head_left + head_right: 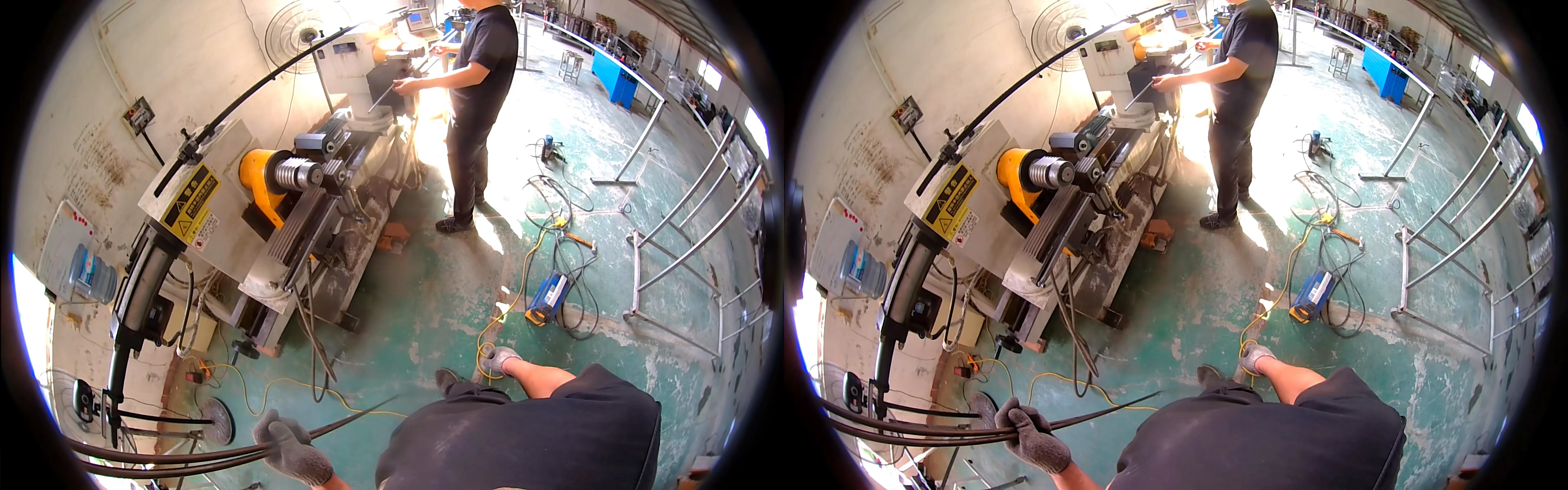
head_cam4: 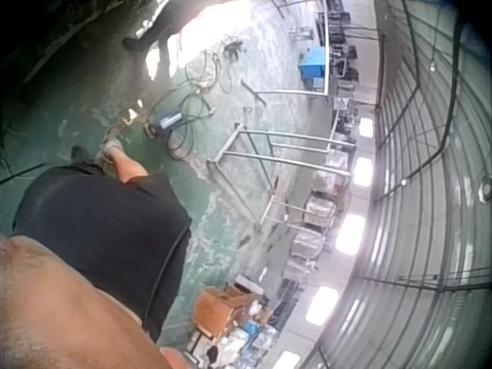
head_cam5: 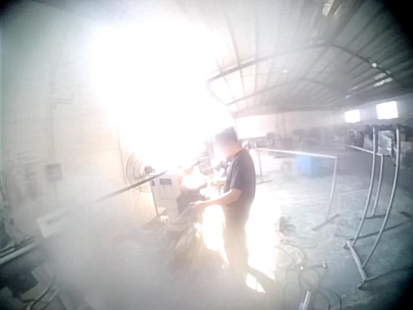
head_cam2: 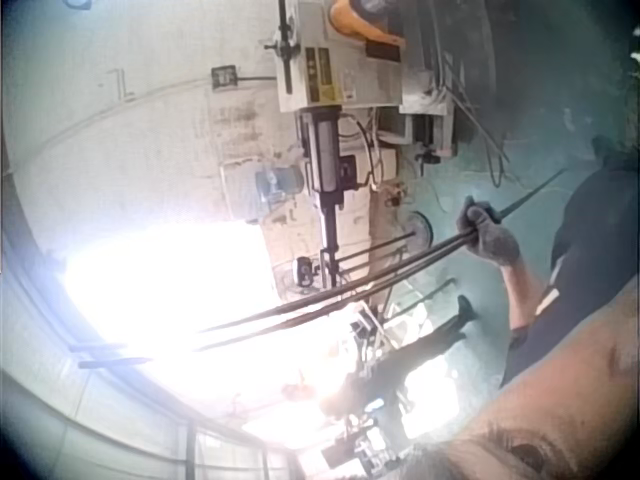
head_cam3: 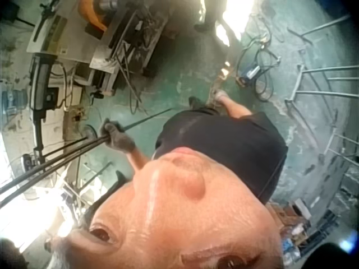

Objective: The person measures a metal rod with a tape measure and caliper while another person assists by holding the rod. The person then walks to collect several metal rods and returns to the machine area.

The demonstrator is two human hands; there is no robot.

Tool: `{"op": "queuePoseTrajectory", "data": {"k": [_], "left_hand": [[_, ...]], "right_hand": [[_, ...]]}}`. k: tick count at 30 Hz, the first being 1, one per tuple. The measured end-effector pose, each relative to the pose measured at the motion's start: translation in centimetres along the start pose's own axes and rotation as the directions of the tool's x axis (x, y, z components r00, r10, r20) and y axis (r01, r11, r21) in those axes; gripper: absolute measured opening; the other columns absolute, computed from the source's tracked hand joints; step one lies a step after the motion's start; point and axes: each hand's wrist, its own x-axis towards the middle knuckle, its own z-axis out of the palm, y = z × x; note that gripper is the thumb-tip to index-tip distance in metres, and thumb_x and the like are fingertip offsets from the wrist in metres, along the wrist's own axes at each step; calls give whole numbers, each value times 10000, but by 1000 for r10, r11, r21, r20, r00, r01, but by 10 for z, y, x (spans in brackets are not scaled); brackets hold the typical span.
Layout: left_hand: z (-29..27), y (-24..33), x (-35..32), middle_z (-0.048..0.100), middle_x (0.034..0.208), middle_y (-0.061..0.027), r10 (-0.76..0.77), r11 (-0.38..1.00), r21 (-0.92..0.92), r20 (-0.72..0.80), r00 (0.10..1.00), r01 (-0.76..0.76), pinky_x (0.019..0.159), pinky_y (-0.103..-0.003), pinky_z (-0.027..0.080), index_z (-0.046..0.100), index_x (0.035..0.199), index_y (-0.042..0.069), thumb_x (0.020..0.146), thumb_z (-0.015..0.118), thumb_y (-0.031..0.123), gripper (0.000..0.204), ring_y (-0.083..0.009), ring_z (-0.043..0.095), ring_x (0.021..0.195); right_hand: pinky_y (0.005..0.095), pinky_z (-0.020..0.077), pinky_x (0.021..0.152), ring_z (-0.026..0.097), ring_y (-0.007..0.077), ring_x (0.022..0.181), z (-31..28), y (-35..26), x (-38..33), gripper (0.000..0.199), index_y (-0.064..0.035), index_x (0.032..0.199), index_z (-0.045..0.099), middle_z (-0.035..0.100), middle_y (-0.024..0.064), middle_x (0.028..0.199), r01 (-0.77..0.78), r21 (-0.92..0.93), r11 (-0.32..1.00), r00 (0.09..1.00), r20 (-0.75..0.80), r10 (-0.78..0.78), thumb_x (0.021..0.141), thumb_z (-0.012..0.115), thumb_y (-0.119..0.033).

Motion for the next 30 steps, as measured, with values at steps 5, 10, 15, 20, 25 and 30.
{"op": "queuePoseTrajectory", "data": {"k": [5,10,15,20,25,30], "left_hand": [[0,1,-1,526,731,-5,-16,1000,-2,-5,1000,16,466,-244,268,648,1169,26,1121,569,233,227,-75,394,547],[-2,0,-2,524,729,-6,1,1000,8,2,1000,-1,466,-243,275,648,1171,24,1125,563,231,228,-77,398,548],[-4,1,-2,522,730,-7,17,1000,14,12,1000,-17,465,-241,279,646,1174,23,1129,555,223,224,-78,400,545],[-4,1,-3,521,731,-6,11,1000,0,20,1000,-11,468,-240,289,645,1176,25,1129,552,216,218,-78,400,542],[-5,-2,-4,527,731,-9,-4,1000,1,4,1000,4,470,-242,291,644,1180,21,1129,551,217,223,-78,403,542],[-6,-4,-4,534,732,-12,3,1000,19,1,1000,-3,472,-245,292,644,1183,17,1129,552,219,229,-81,406,544]], "right_hand": [[435,560,1004,726,345,1169,-6,-5,-7,440,-132,1222,792,763,148,1259,-6,-19,1000,999,49,6,889,707,-409],[430,562,993,740,335,1131,2,1,-1,456,-122,1197,801,779,150,1215,10,-25,1000,1000,18,-10,882,737,-445],[430,565,988,742,331,1125,6,5,4,459,-123,1196,802,779,146,1217,17,-40,999,1000,25,-16,881,729,-449],[433,574,968,749,334,1100,0,-3,-5,458,-126,1196,801,781,147,1208,7,-10,1000,999,41,-7,871,727,-440],[433,572,972,749,329,1107,1,-1,-5,461,-131,1202,801,782,150,1205,10,-9,1000,999,30,-10,873,722,-444],[430,568,983,744,329,1123,2,1,-5,476,-126,1212,797,780,149,1215,20,-26,999,999,43,-19,875,716,-452]]}}
